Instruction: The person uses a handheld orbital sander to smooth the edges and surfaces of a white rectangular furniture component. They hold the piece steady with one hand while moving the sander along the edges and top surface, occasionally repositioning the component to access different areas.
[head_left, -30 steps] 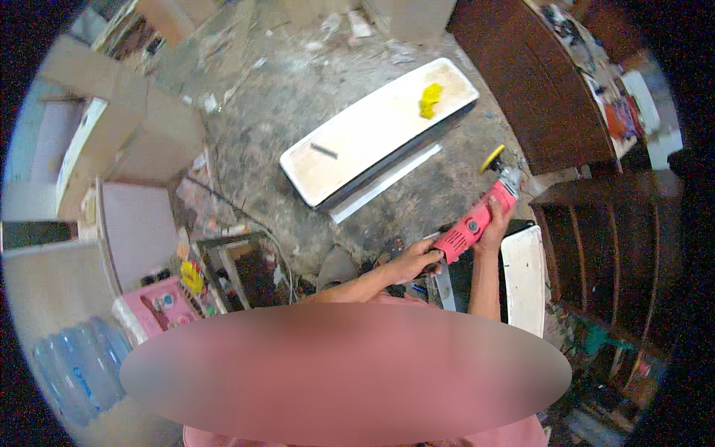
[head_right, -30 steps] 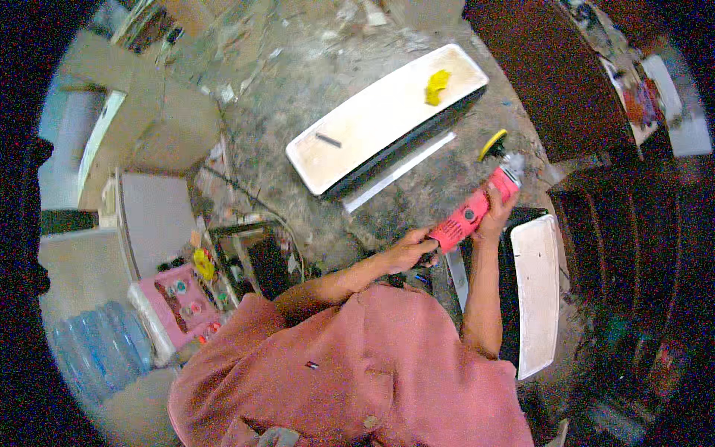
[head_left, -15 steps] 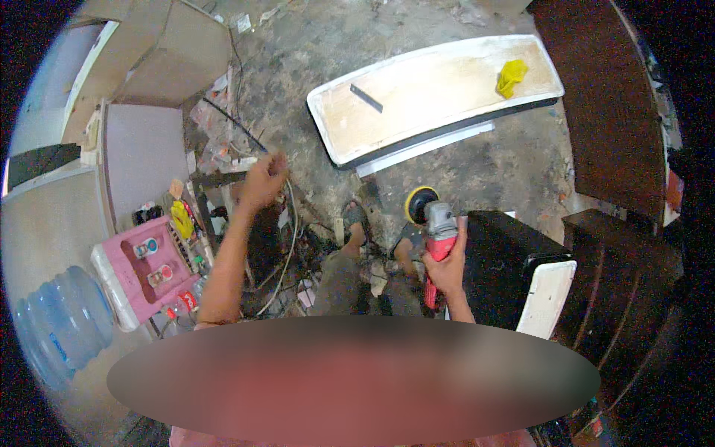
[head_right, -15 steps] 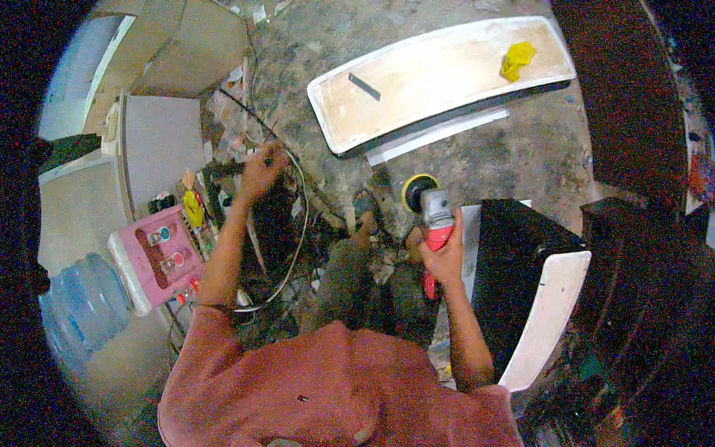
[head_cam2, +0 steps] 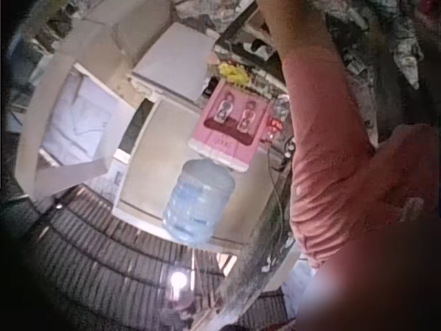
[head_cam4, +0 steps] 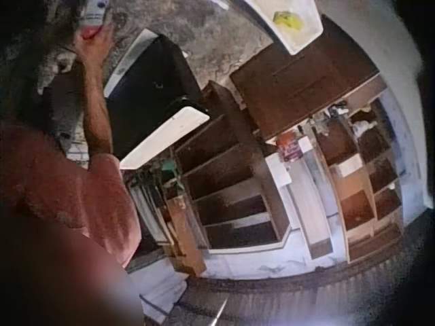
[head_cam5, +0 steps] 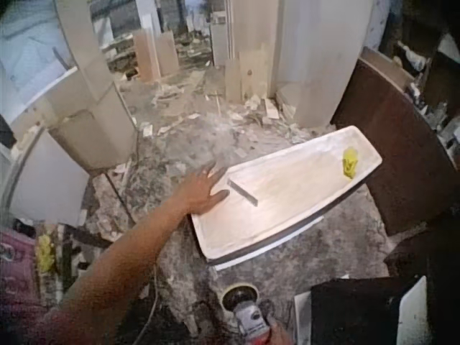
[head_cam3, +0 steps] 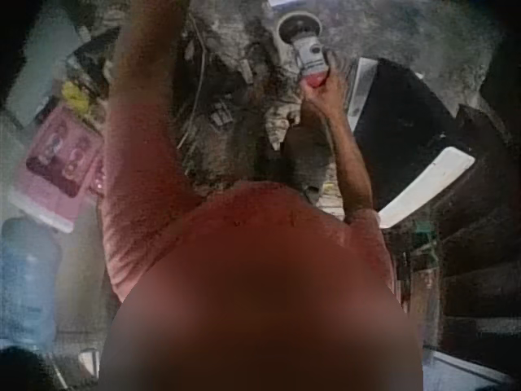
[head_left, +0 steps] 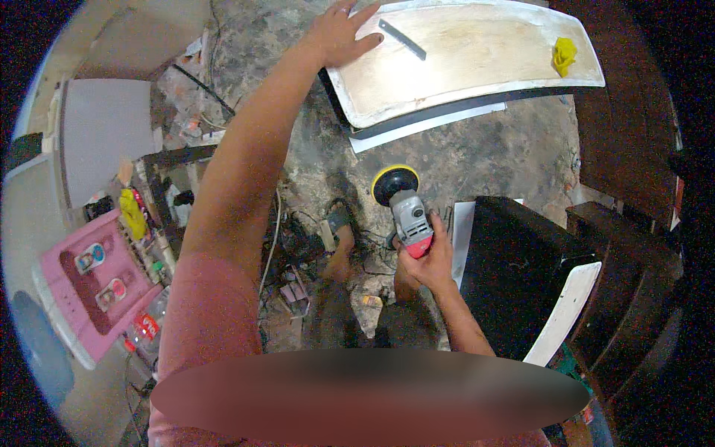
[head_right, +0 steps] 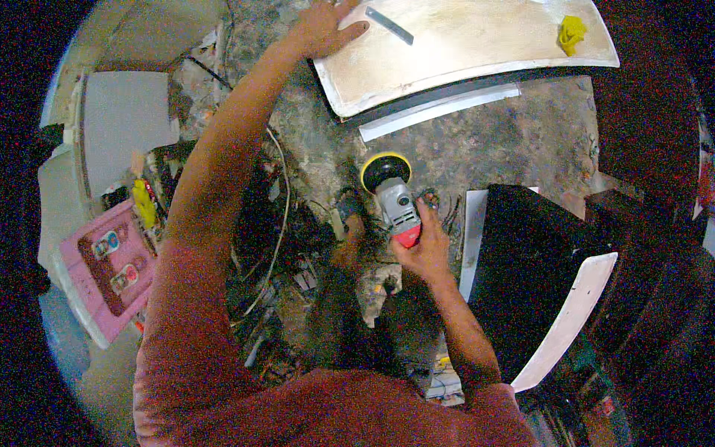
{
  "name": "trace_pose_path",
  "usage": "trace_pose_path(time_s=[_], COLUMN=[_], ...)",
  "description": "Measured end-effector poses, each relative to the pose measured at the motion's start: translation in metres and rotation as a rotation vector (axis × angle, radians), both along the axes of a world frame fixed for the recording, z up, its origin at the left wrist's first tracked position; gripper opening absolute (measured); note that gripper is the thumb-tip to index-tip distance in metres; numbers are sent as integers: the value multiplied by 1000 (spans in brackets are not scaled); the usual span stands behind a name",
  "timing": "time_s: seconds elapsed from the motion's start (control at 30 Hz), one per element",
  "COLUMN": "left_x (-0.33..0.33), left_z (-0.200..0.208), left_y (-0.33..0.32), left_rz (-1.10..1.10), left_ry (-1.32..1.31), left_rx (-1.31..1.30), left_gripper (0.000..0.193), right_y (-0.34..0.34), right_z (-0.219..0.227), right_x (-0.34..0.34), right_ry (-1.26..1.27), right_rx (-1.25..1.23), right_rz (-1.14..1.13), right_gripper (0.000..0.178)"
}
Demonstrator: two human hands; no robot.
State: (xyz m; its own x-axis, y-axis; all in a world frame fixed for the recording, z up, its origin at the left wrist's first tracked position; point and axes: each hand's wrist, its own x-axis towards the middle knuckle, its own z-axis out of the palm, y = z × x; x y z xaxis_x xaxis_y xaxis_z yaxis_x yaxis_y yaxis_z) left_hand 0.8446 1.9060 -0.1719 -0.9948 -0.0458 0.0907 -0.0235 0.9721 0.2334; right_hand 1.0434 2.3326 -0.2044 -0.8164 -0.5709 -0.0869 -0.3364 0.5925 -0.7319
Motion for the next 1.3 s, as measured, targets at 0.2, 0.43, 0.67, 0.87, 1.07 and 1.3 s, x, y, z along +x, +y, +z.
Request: trace_pose_path(time_s=[0.2,0.43,0.67,0.87,1.07,1.3], left_x=[8,5,1,0,1,1], left_z=[-17,-21,-34,-38,-38,-39], left_y=[4,0,-4,-4,-5,-6], left_rz=[105,-11,-5,-4,6,-3], left_ry=[-124,85,101,143,133,147], left_rx=[100,-4,-35,-137,-94,-68], left_gripper=[78,75,75,72,72,72], right_y=[-30,-59,-65,-69,-70,-62], right_z=[-12,-16,-10,-9,-14,-18], right_x=[5,-7,-18,-19,-18,-23], right_ry=[57,135,157,172,154,72], right_rx=[55,-12,4,-30,-71,-21], right_rz=[66,42,54,86,78,29], right_gripper=[100,101,98,94,93,92])
